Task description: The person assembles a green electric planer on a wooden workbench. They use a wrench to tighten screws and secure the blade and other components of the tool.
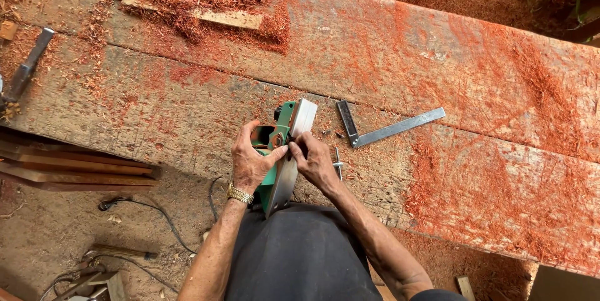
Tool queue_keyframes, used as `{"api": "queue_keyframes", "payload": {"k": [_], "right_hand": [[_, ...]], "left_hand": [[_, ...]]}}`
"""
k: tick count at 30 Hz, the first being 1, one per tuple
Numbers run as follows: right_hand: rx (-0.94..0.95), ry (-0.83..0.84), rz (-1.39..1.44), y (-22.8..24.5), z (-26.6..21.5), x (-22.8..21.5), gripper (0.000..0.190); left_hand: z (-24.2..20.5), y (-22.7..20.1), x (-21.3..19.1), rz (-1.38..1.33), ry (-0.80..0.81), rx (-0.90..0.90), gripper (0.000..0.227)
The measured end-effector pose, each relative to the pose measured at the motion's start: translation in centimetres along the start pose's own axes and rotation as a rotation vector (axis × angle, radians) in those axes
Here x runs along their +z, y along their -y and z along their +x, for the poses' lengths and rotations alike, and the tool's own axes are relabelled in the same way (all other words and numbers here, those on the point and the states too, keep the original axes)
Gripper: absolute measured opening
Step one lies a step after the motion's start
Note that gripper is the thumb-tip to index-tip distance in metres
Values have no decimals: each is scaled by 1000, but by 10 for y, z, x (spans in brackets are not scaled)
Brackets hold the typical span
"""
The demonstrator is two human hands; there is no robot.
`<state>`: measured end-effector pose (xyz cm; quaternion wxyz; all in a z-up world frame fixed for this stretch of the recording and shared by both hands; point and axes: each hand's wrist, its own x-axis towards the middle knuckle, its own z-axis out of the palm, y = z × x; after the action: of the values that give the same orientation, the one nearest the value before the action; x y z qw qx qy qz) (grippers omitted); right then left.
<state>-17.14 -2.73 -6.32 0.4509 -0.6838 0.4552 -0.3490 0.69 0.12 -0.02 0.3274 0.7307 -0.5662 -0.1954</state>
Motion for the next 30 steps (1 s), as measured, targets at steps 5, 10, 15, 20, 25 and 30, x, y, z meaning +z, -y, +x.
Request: {"api": "queue_keyframes", "payload": {"k": [5,10,15,20,25,30], "right_hand": [[110,32,57,16,1,-7,26],[174,95,24,4,-3,1,25],[159,61,137,-18,-10,5,25],[186,86,85,-20,-6,12,29],[-45,-48,117,4,-4,-3,29],[212,58,30,-8,-2,11,24]], "left_hand": [[2,-1,-1,5,19,-50,84],[0,-1,0,15,19,-41,85],[1,-3,-2,-14,29,-68,85],[1,-3,-1,-2,33,-46,85],[1,-3,-2,10,36,-58,84],[1,-4,-2,4,41,-54,84]]}}
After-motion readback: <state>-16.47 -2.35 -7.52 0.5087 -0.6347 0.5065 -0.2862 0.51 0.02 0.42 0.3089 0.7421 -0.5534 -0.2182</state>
